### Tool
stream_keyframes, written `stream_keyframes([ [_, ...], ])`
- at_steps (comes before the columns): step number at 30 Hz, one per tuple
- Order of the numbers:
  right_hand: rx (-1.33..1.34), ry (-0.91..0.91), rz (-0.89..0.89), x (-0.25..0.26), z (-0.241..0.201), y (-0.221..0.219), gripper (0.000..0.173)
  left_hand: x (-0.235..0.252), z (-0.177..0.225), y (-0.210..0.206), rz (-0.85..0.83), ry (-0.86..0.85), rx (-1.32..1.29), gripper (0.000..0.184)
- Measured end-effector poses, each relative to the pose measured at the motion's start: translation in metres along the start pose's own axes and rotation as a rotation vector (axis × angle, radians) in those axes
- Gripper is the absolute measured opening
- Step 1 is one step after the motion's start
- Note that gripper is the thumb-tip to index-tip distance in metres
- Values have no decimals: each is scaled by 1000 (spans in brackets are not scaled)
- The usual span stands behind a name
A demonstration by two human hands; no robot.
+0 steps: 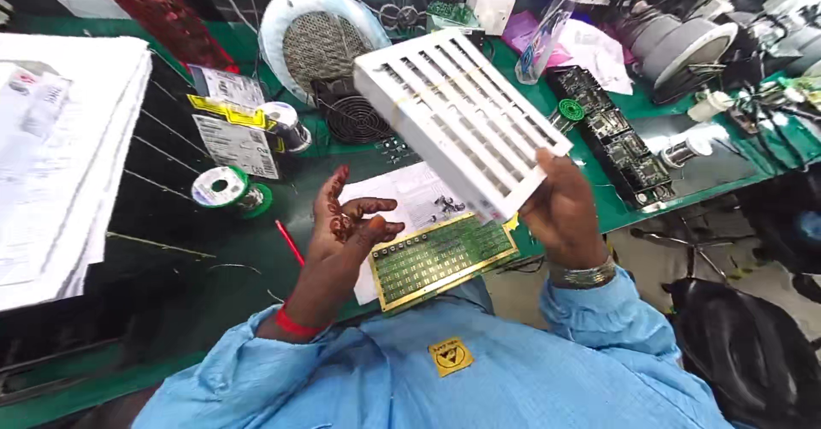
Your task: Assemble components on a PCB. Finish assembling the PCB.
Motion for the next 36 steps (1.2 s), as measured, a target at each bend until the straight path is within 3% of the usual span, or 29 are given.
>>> stream_keyframes([
  [3,-118,152,39,21,-62,14,30,-7,-13,17,91,113,79,60],
  [8,-215,181,320,82,-113,68,24,-31,-44,38,222,261,138,51],
  [13,-249,58,553,131,-82,126,20,-53,-60,45,278,347,168,43],
  [19,-246,-56,655,171,-34,168,22,-65,-63,46,318,391,216,40],
  [26,-278,-120,604,195,-15,167,35,-68,-61,45,342,404,262,38],
  [32,-507,-218,559,178,-21,154,45,-68,-60,37,252,432,270,35],
  [36,-539,-34,491,140,-58,152,34,-70,-64,32,168,477,283,39],
])
Point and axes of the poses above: each hand's wrist, its own x-axis towards the middle knuckle, its own y-axis out of the back of the hand, z = x × y, the point moved 3 cm from there along x, towards the middle knuckle, and after that the axes turned 13 degrees about x, right-handed, at the moved point
